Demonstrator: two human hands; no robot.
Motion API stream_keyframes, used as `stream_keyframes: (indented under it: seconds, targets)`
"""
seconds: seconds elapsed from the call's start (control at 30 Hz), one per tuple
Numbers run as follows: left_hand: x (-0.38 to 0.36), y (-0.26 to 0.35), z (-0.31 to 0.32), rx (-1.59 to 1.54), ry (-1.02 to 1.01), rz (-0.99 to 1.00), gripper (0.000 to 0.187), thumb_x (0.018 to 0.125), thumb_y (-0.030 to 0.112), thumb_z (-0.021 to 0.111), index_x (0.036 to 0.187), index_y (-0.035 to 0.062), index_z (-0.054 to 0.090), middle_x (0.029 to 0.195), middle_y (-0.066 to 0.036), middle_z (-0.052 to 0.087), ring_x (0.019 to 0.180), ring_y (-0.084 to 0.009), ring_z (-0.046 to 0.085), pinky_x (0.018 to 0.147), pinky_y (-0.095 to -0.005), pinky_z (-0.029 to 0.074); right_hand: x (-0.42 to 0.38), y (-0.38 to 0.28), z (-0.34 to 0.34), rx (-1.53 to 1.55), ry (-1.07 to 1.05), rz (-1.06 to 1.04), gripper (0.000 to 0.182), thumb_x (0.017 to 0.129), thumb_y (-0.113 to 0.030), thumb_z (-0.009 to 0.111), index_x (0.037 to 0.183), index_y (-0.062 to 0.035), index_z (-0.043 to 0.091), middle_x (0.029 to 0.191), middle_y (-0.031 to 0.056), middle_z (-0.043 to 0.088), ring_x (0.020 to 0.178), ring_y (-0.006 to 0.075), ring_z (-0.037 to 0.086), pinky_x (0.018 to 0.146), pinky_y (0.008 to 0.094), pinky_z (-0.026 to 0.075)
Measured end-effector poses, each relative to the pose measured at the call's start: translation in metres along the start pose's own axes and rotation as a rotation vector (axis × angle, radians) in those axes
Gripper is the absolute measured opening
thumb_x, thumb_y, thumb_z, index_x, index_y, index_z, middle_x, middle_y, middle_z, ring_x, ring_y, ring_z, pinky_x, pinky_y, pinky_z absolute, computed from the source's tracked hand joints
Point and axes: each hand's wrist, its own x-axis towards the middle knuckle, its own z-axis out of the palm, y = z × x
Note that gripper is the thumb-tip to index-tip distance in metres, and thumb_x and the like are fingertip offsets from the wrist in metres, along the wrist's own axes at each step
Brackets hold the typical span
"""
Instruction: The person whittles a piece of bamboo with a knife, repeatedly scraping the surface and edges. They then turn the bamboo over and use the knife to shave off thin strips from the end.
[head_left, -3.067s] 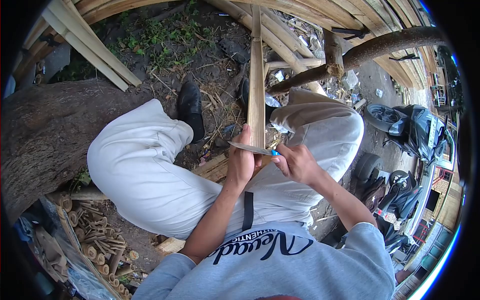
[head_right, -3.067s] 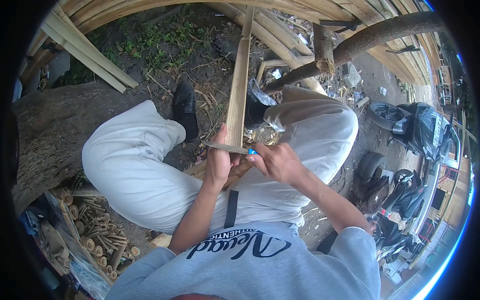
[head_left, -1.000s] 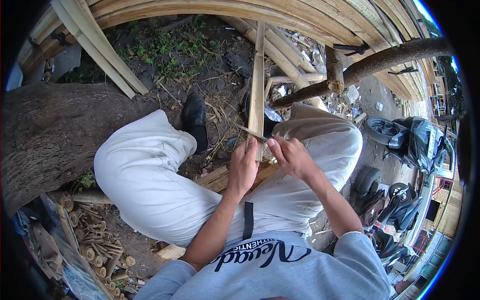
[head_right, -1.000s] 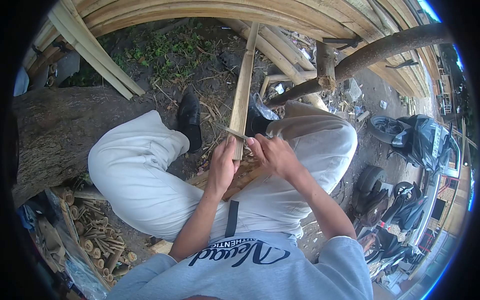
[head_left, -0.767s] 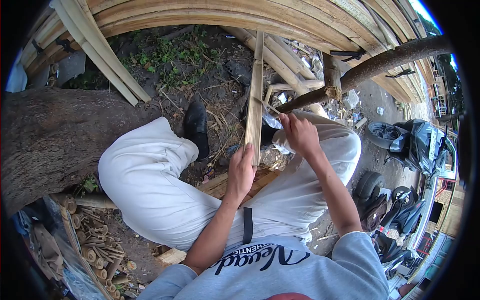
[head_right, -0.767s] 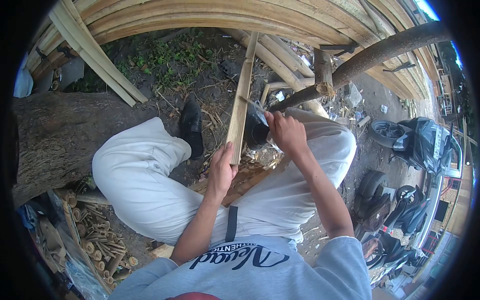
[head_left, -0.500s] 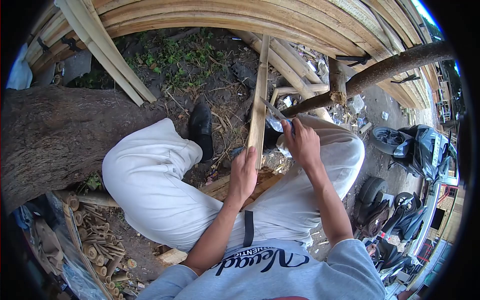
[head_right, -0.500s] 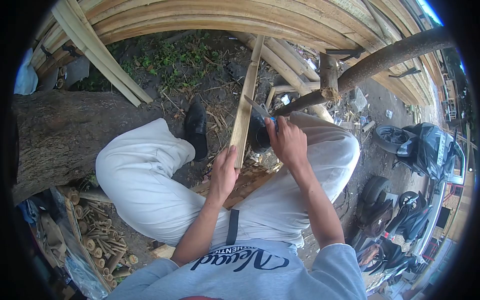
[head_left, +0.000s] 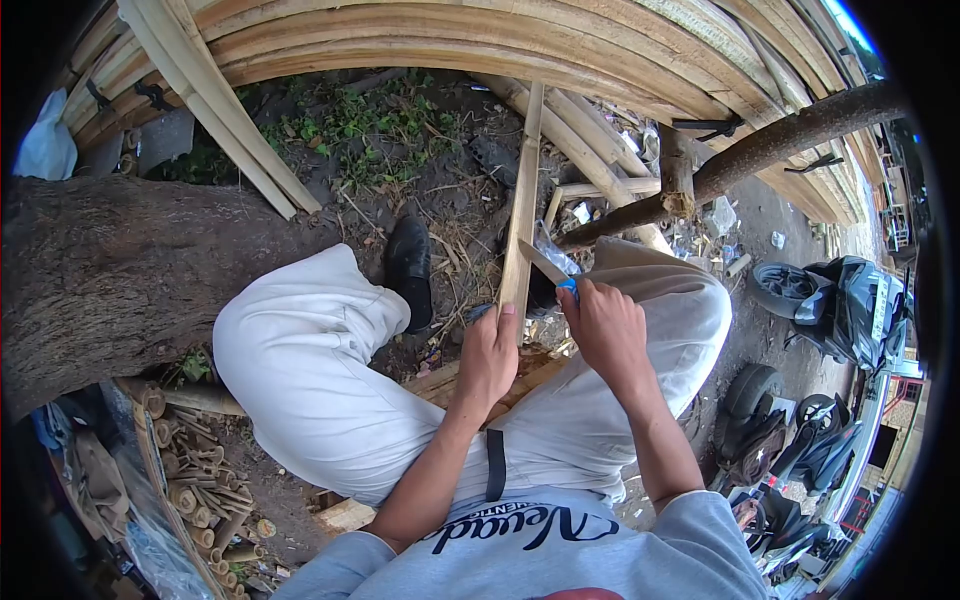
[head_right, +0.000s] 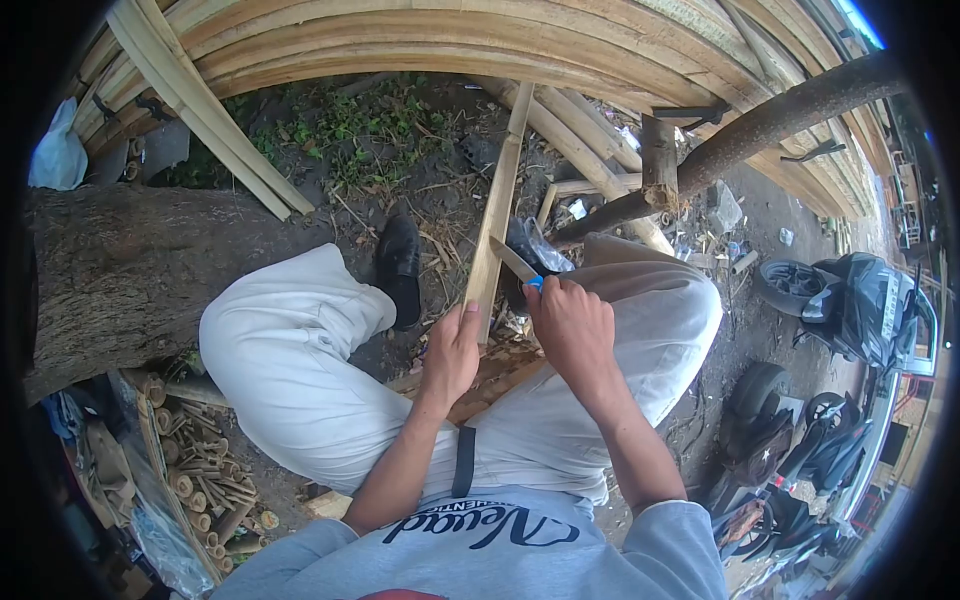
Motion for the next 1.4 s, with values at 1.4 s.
stream_keyframes:
  seconds: [1.4]
  targets:
    - [-0.002,0.011,-0.013,-0.571,-0.092,-0.213,0.052,0.104,0.054,0.039,0.091,0.0063,0.056,0.056,0.001,0.044,0.045,-0.0069,0.042,0.041,-0.0223,0.03,0.02,0.002,0.023,0.48,0.137,-0.013,0.048,0.102,-0.04,0.052,0.077,0.0008,0.054,0.065,0.0275,0.059,0.067,0.0491,0.06,0.062,0.0538,0.047]
